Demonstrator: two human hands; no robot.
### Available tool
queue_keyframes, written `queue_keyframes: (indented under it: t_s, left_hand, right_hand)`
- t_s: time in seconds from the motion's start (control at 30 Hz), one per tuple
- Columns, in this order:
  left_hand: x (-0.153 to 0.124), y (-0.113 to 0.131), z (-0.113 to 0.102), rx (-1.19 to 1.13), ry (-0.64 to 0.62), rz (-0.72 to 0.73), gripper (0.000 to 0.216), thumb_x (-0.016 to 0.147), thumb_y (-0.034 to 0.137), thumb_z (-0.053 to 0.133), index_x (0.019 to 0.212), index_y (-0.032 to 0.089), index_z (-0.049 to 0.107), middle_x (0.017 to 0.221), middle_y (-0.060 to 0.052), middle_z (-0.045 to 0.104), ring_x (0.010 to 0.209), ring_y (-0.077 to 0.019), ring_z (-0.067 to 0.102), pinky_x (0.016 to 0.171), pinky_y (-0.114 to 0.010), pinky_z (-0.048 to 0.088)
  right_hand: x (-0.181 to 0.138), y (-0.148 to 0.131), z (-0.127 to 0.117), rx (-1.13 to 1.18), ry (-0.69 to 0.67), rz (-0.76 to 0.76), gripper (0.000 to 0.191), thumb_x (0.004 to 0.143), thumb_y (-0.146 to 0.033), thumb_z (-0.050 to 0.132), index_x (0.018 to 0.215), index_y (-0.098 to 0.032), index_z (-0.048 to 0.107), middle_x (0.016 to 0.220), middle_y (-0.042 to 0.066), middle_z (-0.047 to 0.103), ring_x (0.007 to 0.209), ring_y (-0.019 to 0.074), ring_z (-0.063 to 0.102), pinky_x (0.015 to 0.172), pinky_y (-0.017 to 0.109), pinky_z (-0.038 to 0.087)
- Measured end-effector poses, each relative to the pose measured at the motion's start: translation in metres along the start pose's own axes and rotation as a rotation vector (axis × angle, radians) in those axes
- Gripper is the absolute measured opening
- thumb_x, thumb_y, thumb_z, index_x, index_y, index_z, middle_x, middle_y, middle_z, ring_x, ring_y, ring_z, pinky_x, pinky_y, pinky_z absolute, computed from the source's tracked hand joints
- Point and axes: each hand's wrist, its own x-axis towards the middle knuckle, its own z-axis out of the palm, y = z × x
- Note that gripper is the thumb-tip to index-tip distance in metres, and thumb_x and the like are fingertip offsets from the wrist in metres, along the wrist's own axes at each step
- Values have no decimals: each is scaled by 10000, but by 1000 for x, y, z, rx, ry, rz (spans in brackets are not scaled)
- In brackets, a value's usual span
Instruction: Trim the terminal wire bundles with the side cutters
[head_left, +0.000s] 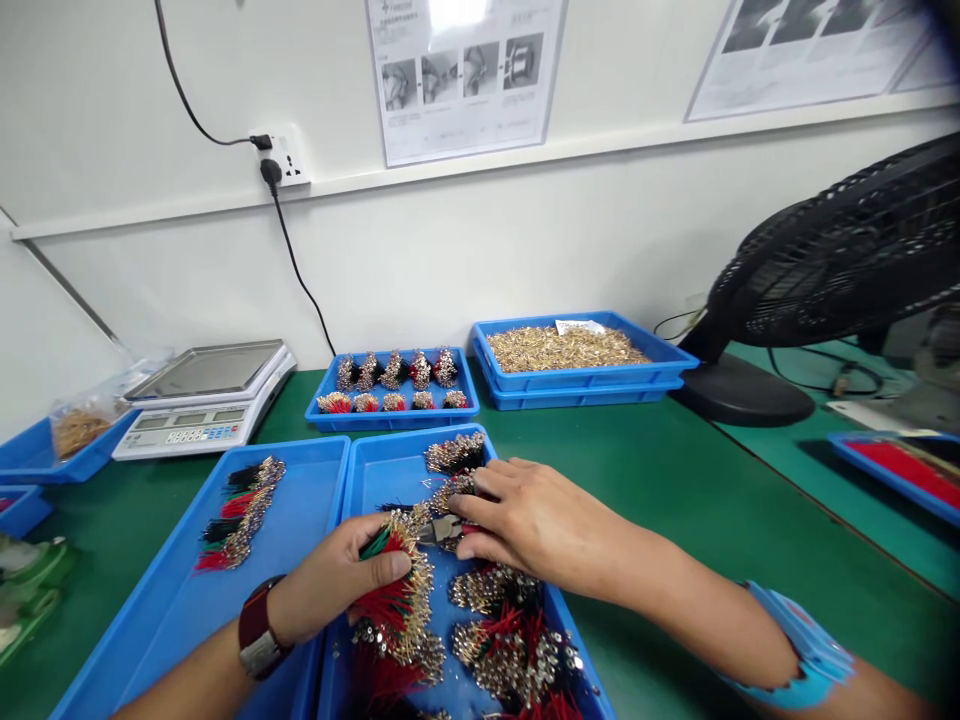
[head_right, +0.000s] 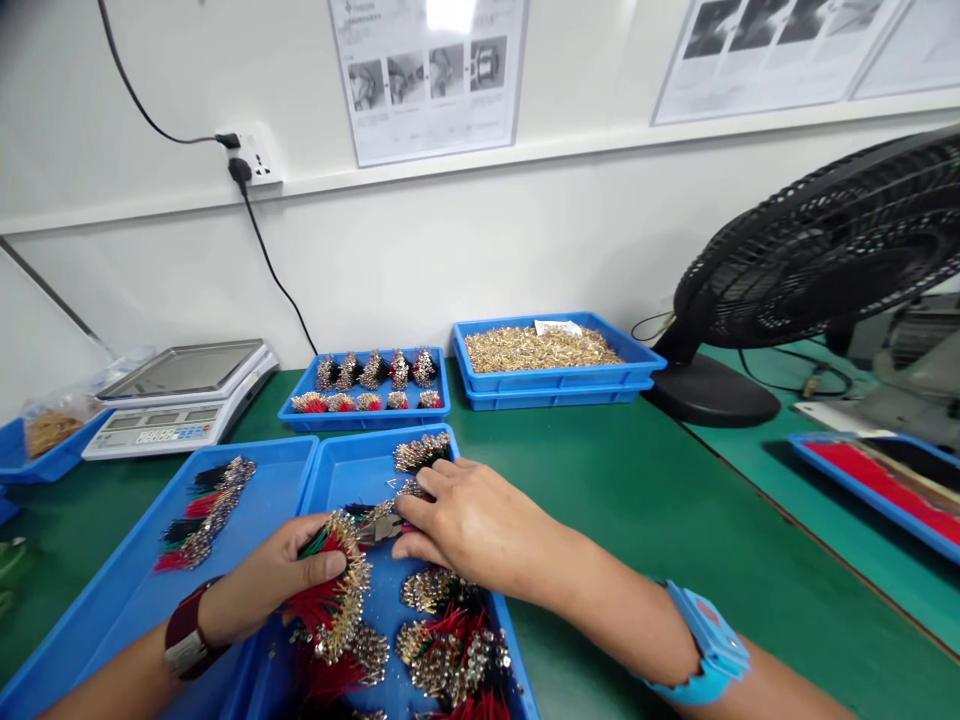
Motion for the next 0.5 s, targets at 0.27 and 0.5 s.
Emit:
queue_keyframes:
  t_s: [0.27, 0.5]
  left_hand:
    - [3, -3, 1, 109, 59, -1, 504, 903, 623, 656, 999, 128, 657, 652, 55, 504, 485, -68, 367, 422, -186, 284]
    - [1, 0, -6, 107, 31, 18, 480, 870, 597, 711, 1034, 147, 710, 720, 17, 605, 551, -106, 479, 504, -215, 394]
  right_hand:
    - [-1, 0, -8, 79, -88, -44, 445, 1066, -568, 393, 936, -204, 613, 786, 27, 591, 684, 177, 492, 611, 340, 283]
    - [1, -1, -12, 140, -48, -39, 488, 1068, -586, 362, 958, -198, 636, 784, 31, 595, 691, 173, 491, 609, 334, 281]
